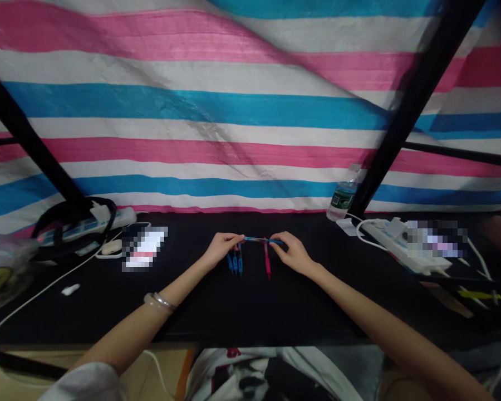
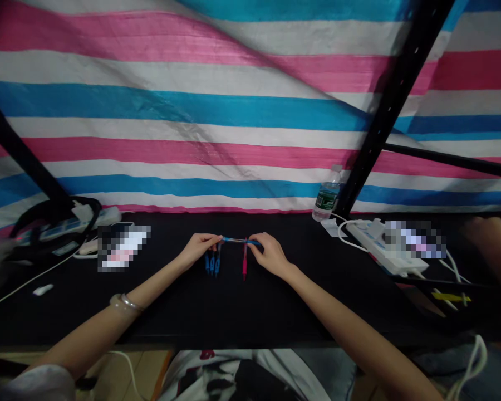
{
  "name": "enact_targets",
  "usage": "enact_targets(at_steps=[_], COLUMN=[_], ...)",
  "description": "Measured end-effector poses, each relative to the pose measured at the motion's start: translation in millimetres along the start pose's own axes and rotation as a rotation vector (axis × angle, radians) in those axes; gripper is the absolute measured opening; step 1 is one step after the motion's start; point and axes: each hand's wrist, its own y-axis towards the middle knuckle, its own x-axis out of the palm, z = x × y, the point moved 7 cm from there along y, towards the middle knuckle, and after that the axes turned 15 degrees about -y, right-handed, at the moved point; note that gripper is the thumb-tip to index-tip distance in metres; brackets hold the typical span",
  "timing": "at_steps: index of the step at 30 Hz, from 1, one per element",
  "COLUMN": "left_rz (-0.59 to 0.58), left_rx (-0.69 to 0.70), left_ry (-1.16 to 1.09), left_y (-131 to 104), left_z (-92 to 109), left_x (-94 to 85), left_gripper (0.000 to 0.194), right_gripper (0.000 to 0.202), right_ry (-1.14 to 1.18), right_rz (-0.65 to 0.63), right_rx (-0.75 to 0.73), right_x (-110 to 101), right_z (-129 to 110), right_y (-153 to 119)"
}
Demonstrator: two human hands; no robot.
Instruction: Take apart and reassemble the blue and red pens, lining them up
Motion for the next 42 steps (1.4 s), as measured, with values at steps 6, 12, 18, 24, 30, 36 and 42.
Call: enact_targets(at_steps=[6,12,18,24,30,36,42], left_rz=[0.017,0.056,0.149,0.179,0.152,0.125,0.127], left_rx=[-0.014,0.007,0.008,0.0,0.022,0.016,0.026], left_ry=[-0.025,-0.068,-0.129,-0.178,-0.135,-0.162,-0.259], left_y=[0,-4,-3,0,0,-5,-7], left_z=[-1,8,5,-1,1,7,10], left_x=[-0.1,2.4,-6.2,-10.8,-9.3,-4.5,-2.2], left_gripper=[0.033,0.033,0.037,0.039,0.039,0.035,0.031], right_gripper=[0.024,0.029,0.021,0.019,0.021,0.033,0.048], right_ry=[-0.066,-0.083,-0.06,-0.057,-0.048,0.155,0.308], right_rz=[-0.058,-0.079,0.001,0.023,0.015,-0.009,-0.04], right_rx=[0.016,0.056,0.152,0.199,0.184,0.233,0.34], right_x=[4,4,-6,-5,-2,4,12], right_z=[2,1,4,12,13,18,26], right_y=[1,1,-1,-2,-2,-2,-4])
